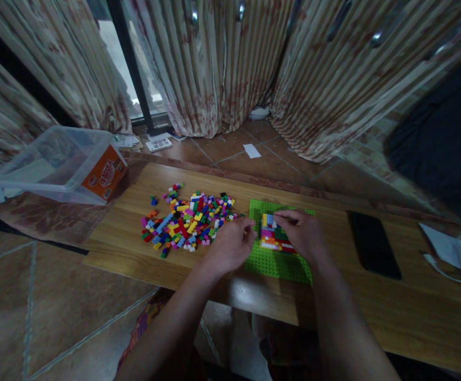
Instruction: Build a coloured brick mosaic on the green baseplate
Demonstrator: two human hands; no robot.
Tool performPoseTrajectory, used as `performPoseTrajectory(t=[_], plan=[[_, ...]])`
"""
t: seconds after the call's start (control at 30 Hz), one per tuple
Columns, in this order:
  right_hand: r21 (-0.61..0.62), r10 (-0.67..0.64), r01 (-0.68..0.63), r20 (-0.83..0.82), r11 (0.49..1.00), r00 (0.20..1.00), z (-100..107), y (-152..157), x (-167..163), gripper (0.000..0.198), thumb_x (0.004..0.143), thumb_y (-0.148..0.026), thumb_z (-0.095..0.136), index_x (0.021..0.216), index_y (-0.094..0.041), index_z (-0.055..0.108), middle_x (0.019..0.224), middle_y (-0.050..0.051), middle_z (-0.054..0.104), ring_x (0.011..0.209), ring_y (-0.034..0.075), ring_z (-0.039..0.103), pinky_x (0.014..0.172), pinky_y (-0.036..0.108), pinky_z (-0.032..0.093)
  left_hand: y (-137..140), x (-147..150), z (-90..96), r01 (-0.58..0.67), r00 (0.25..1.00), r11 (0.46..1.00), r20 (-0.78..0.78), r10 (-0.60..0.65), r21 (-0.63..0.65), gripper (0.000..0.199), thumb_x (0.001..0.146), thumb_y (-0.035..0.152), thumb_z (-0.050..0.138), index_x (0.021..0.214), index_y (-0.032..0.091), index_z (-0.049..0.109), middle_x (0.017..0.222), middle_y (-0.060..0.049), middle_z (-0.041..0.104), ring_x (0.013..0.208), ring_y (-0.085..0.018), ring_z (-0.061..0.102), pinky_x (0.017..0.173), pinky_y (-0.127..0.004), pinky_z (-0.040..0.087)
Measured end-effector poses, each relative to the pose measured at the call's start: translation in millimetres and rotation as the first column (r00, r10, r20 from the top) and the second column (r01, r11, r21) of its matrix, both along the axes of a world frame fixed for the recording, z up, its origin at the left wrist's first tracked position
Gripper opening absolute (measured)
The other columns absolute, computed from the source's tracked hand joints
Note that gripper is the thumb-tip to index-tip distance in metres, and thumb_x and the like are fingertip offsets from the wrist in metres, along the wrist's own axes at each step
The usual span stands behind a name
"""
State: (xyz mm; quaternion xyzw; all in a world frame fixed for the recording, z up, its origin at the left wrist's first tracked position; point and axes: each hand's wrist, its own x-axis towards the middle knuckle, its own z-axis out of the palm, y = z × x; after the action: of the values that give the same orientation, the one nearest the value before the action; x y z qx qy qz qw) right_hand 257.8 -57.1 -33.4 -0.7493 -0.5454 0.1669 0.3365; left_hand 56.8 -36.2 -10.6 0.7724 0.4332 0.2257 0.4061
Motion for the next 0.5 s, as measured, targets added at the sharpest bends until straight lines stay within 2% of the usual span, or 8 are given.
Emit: performPoseTrajectory(t=[0.5], plan=[[-0.037, 0.045, -0.049, -0.122, 0.998, 0.992, -2.3, 7.0, 5.6, 0.02, 0.077, -0.038, 0.068, 0.083, -0.023, 0.079, 0.083, 0.004, 0.077, 0.074, 0.021, 0.069, 0.071, 0.034, 0.05, -0.8, 3.2, -1.4, 0.012, 1.0, 1.0, -0.015, -0.012, -0.007, 0.018, 0.088, 0.016, 0.05, 0.089, 0.017, 0.067, 0.078, -0.003, 0.068, 0.071, -0.015, 0.061, 0.064, -0.024, 0.043]])
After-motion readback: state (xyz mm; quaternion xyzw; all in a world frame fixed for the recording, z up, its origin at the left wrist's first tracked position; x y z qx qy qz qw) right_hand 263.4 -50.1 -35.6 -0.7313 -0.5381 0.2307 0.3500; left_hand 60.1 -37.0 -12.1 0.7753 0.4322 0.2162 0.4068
